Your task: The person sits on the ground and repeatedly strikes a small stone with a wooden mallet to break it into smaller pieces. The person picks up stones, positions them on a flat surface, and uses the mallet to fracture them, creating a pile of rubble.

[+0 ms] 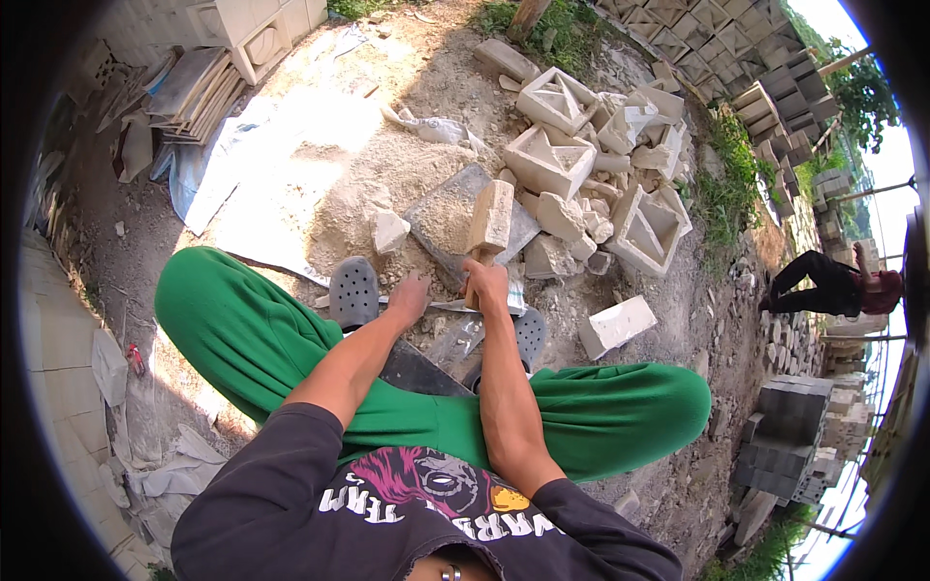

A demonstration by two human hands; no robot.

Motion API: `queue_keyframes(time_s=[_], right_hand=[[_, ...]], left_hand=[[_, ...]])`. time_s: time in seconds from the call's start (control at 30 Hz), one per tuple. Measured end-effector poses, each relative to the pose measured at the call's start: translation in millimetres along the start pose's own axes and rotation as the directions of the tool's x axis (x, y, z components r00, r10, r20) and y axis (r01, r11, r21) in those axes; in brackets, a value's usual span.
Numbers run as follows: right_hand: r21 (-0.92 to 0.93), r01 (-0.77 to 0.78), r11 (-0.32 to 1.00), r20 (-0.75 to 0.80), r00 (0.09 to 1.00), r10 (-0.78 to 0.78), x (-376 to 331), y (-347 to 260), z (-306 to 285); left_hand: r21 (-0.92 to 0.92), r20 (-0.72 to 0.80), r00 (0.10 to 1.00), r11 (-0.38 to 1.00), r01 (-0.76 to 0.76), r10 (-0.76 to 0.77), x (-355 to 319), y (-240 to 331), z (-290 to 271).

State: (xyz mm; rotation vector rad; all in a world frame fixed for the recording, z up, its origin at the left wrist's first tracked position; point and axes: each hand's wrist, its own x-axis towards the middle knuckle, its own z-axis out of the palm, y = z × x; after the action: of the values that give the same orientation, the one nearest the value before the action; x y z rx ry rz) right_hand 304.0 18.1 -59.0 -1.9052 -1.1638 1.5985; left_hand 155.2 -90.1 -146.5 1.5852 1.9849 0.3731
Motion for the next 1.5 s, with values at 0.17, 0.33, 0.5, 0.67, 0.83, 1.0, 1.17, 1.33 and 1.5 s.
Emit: queue_keyframes(time_s=[0.17,0.33,0.5,0.67,0.83,1.0,1.17,1.33,1.5], right_hand=[[0.038,-0.053,0.998,-0.046,0.997,0.055,-9.4,-5.0,-16.4],[0.162,-0.096,0.982,-0.073,0.991,0.109,7.2,27.6,-17.4],[0.169,-0.091,0.981,-0.037,0.994,0.098,4.0,24.2,-10.9],[0.2,-0.082,0.976,-0.024,0.996,0.089,2.6,22.3,-12.2],[0.147,-0.108,0.983,-0.039,0.993,0.115,-3.6,11.7,-16.3],[0.078,0.104,0.992,-0.075,0.992,-0.099,-25.0,-22.5,-16.4],[0.066,0.398,0.915,-0.093,0.916,-0.391,-29.6,-53.8,-8.1],[-0.216,0.323,0.921,-0.074,0.935,-0.346,3.2,25.6,32.7],[-0.267,0.041,0.963,0.034,0.999,-0.033,19.1,58.9,37.5]], left_hand=[[0.058,-0.071,0.996,0.997,0.059,-0.054,5.9,-7.5,15.8],[0.055,-0.033,0.995,0.994,0.093,-0.092,23.7,-5.5,18.9],[0.005,0.081,0.982,0.985,0.173,-0.173,45.9,-17.6,6.2],[-0.213,0.032,0.998,0.975,0.059,-0.053,88.8,5.8,-46.8],[-0.504,0.003,0.994,0.859,0.092,-0.105,110.2,29.3,-95.1],[-0.248,-0.203,0.959,0.958,0.143,-0.196,111.7,-3.0,-88.1],[-0.395,-0.193,0.932,0.894,0.212,-0.306,112.4,-10.6,-71.2],[-0.43,-0.202,0.924,0.878,0.213,-0.323,117.1,-12.6,-84.7],[-0.394,-0.234,0.933,0.904,0.167,-0.274,113.5,0.1,-88.2]])
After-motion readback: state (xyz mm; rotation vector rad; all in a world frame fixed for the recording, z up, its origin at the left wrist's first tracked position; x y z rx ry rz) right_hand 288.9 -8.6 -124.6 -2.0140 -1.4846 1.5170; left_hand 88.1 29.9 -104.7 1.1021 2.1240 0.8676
